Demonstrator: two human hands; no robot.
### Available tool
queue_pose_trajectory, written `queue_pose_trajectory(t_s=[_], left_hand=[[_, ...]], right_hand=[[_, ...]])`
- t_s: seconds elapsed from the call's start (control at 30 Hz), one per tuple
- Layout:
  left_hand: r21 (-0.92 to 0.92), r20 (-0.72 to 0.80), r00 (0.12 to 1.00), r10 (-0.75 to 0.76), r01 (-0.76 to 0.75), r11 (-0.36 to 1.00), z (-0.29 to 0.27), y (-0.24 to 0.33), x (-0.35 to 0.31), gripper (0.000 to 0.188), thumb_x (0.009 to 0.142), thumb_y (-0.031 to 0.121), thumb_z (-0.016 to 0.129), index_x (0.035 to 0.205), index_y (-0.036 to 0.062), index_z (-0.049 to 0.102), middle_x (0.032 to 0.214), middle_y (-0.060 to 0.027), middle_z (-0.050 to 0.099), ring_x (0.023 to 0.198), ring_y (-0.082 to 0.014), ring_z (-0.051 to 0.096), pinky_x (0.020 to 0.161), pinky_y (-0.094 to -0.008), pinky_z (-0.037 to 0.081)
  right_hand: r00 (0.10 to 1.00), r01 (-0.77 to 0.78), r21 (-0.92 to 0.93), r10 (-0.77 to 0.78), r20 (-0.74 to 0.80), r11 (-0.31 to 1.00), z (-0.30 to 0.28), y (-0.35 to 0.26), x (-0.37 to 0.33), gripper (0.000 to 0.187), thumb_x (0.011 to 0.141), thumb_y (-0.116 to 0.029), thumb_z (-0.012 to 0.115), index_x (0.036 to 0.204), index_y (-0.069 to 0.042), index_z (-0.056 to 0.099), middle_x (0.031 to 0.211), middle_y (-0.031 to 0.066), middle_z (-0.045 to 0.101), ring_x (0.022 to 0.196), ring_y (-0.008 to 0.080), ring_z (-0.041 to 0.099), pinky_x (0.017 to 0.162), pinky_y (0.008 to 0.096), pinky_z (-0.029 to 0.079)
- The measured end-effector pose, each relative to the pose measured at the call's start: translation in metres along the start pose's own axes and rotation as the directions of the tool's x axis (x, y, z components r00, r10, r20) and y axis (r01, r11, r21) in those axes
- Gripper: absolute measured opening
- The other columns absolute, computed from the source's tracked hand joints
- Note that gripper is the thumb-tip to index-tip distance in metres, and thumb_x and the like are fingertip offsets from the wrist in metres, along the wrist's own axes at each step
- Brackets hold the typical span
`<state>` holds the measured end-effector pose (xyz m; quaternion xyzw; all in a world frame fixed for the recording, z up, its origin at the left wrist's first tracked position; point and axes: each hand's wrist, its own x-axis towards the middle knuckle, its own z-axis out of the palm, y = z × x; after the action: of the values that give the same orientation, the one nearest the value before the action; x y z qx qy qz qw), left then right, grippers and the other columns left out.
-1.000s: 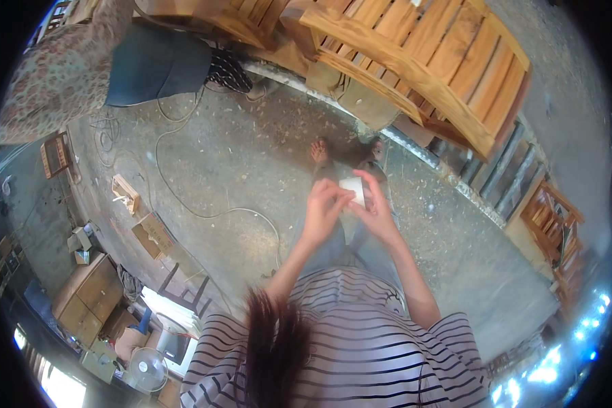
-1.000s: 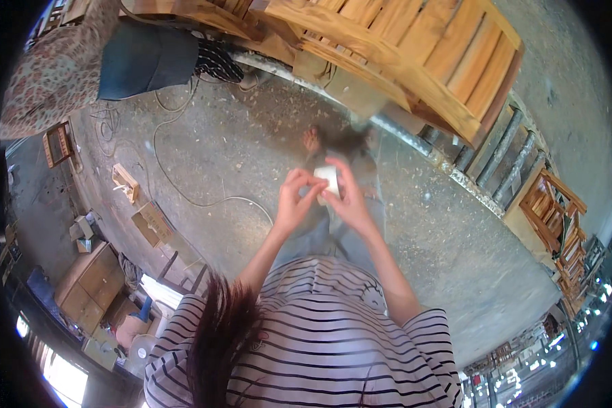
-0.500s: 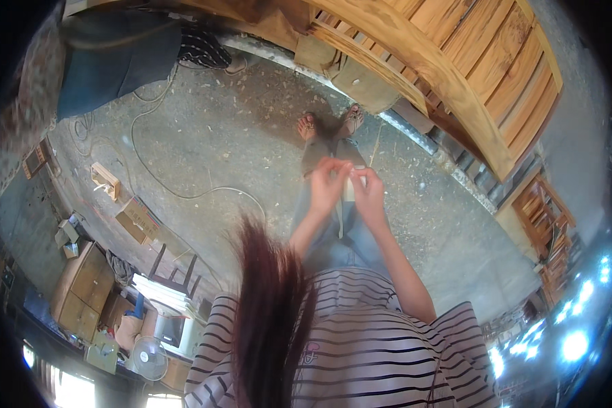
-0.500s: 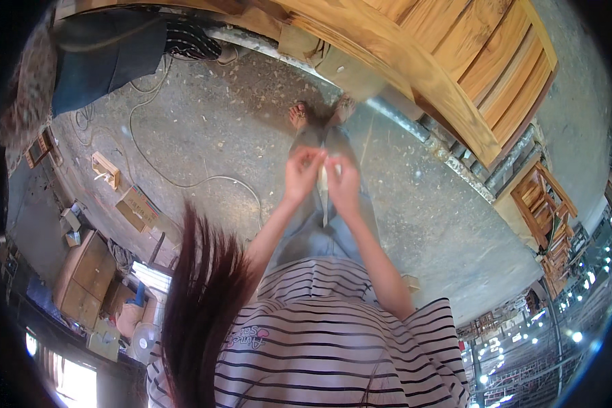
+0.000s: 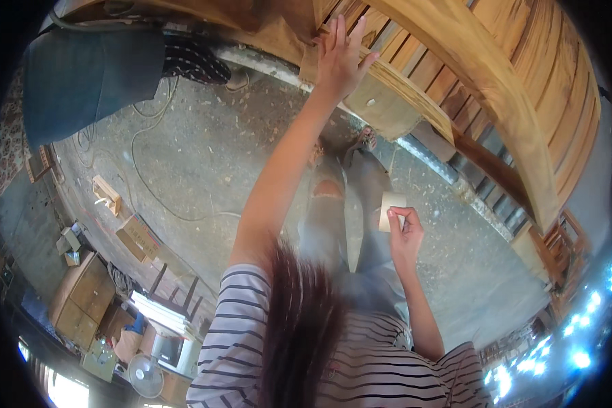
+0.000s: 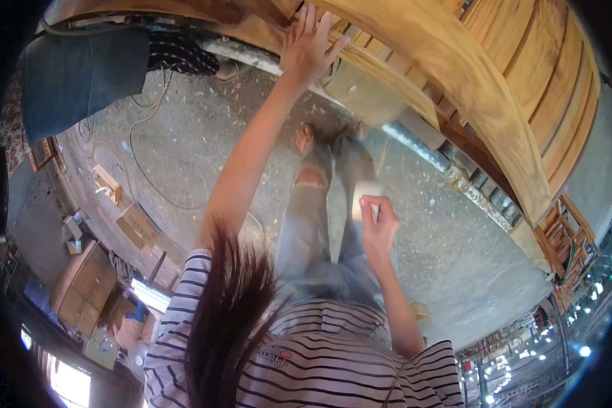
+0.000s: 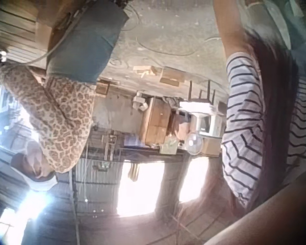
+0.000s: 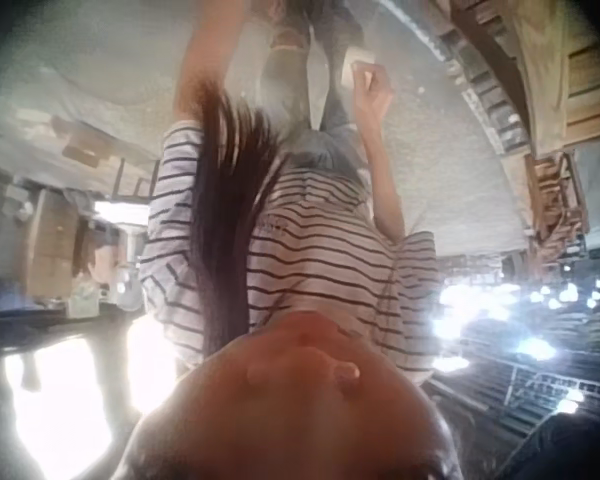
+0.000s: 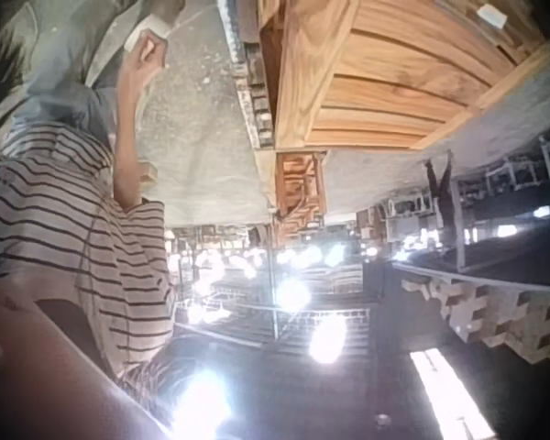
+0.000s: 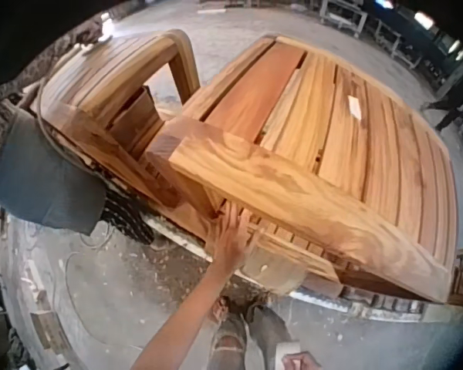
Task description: Apply adhesive tape to the edges of wooden furniture pieces on an assembly line.
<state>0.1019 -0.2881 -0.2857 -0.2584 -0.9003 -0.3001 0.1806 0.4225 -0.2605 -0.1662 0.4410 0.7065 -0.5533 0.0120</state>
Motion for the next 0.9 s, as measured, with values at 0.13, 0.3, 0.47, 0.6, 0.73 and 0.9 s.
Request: queue_pose_trajectory(t_s=[0.13, 0.3, 0.47, 0.6, 0.73, 0.9], left_hand=[[-0.028, 0.130, 0.986, 0.103, -0.101, 0.995, 0.001, -0.013, -0.005, 0.035, 0.086, 0.023, 0.070, 0.118, 0.0110, 0.065, 0.115, -0.0164, 0.066, 0.106, -0.0350, 0.060, 0.098, -0.0479, 0.042], [-0.758, 0.034, 0.781, -0.624, 0.427, 0.493, -0.033, -0.080, -0.015, 0.024, 0.091, 0.019, 0.069, 0.107, 0.0016, 0.069, 0.102, -0.0067, 0.071, 0.102, -0.0176, 0.063, 0.092, -0.0311, 0.046], [-0.752, 0.570, 0.685, -0.453, 0.657, 0.047, 0.012, -0.156, 0.056, 0.036, 0.093, 0.017, 0.067, 0.123, -0.0019, 0.059, 0.118, -0.0101, 0.065, 0.109, -0.0190, 0.061, 0.092, -0.0318, 0.048], [-0.684, 0.683, 0.693, -0.231, 0.718, 0.128, 0.047, -0.166, 0.088, 0.037, 0.093, 0.017, 0.066, 0.124, -0.0015, 0.058, 0.119, -0.0100, 0.064, 0.110, -0.0192, 0.061, 0.093, -0.0325, 0.048], [-0.639, 0.725, 0.661, -0.193, 0.751, 0.168, 0.052, -0.158, 0.095, 0.037, 0.093, 0.017, 0.066, 0.124, -0.0012, 0.058, 0.119, -0.0099, 0.064, 0.110, -0.0194, 0.060, 0.094, -0.0332, 0.048], [-0.633, 0.720, 0.657, -0.225, 0.754, 0.175, 0.057, -0.160, 0.101, 0.038, 0.093, 0.017, 0.066, 0.125, -0.0007, 0.057, 0.120, -0.0097, 0.063, 0.110, -0.0196, 0.060, 0.094, -0.0341, 0.048]], right_hand=[[0.998, 0.059, 0.031, -0.059, -0.004, 0.998, 0.000, -0.003, 0.026, 0.009, 0.091, -0.005, 0.063, 0.093, 0.003, 0.064, 0.087, 0.0086, 0.066, 0.083, 0.0104, 0.058, 0.074, 0.0244, 0.045], [0.998, 0.065, 0.052, -0.064, -0.029, 0.996, -0.004, 0.002, 0.038, 0.008, 0.091, -0.003, 0.063, 0.093, 0.004, 0.064, 0.087, 0.0085, 0.066, 0.083, 0.0097, 0.057, 0.075, 0.0232, 0.043], [0.998, 0.064, 0.106, -0.064, -0.004, 0.992, -0.006, 0.011, 0.040, 0.006, 0.091, -0.001, 0.063, 0.095, 0.004, 0.064, 0.090, 0.0057, 0.064, 0.086, 0.0075, 0.055, 0.078, 0.0213, 0.041], [1.000, 0.021, 0.129, -0.020, -0.013, 0.991, -0.005, 0.013, 0.044, 0.007, 0.092, -0.002, 0.063, 0.095, 0.004, 0.063, 0.090, 0.0060, 0.064, 0.085, 0.0074, 0.055, 0.078, 0.0212, 0.041], [1.000, -0.009, 0.139, 0.011, -0.020, 0.990, -0.005, 0.013, 0.046, 0.006, 0.092, -0.001, 0.062, 0.095, 0.005, 0.063, 0.090, 0.0070, 0.064, 0.086, 0.0084, 0.055, 0.079, 0.0221, 0.042], [0.999, -0.032, 0.196, 0.037, -0.021, 0.980, -0.003, 0.015, 0.045, 0.006, 0.091, 0.001, 0.061, 0.095, 0.005, 0.063, 0.090, 0.0067, 0.063, 0.087, 0.0087, 0.055, 0.079, 0.0224, 0.042]])
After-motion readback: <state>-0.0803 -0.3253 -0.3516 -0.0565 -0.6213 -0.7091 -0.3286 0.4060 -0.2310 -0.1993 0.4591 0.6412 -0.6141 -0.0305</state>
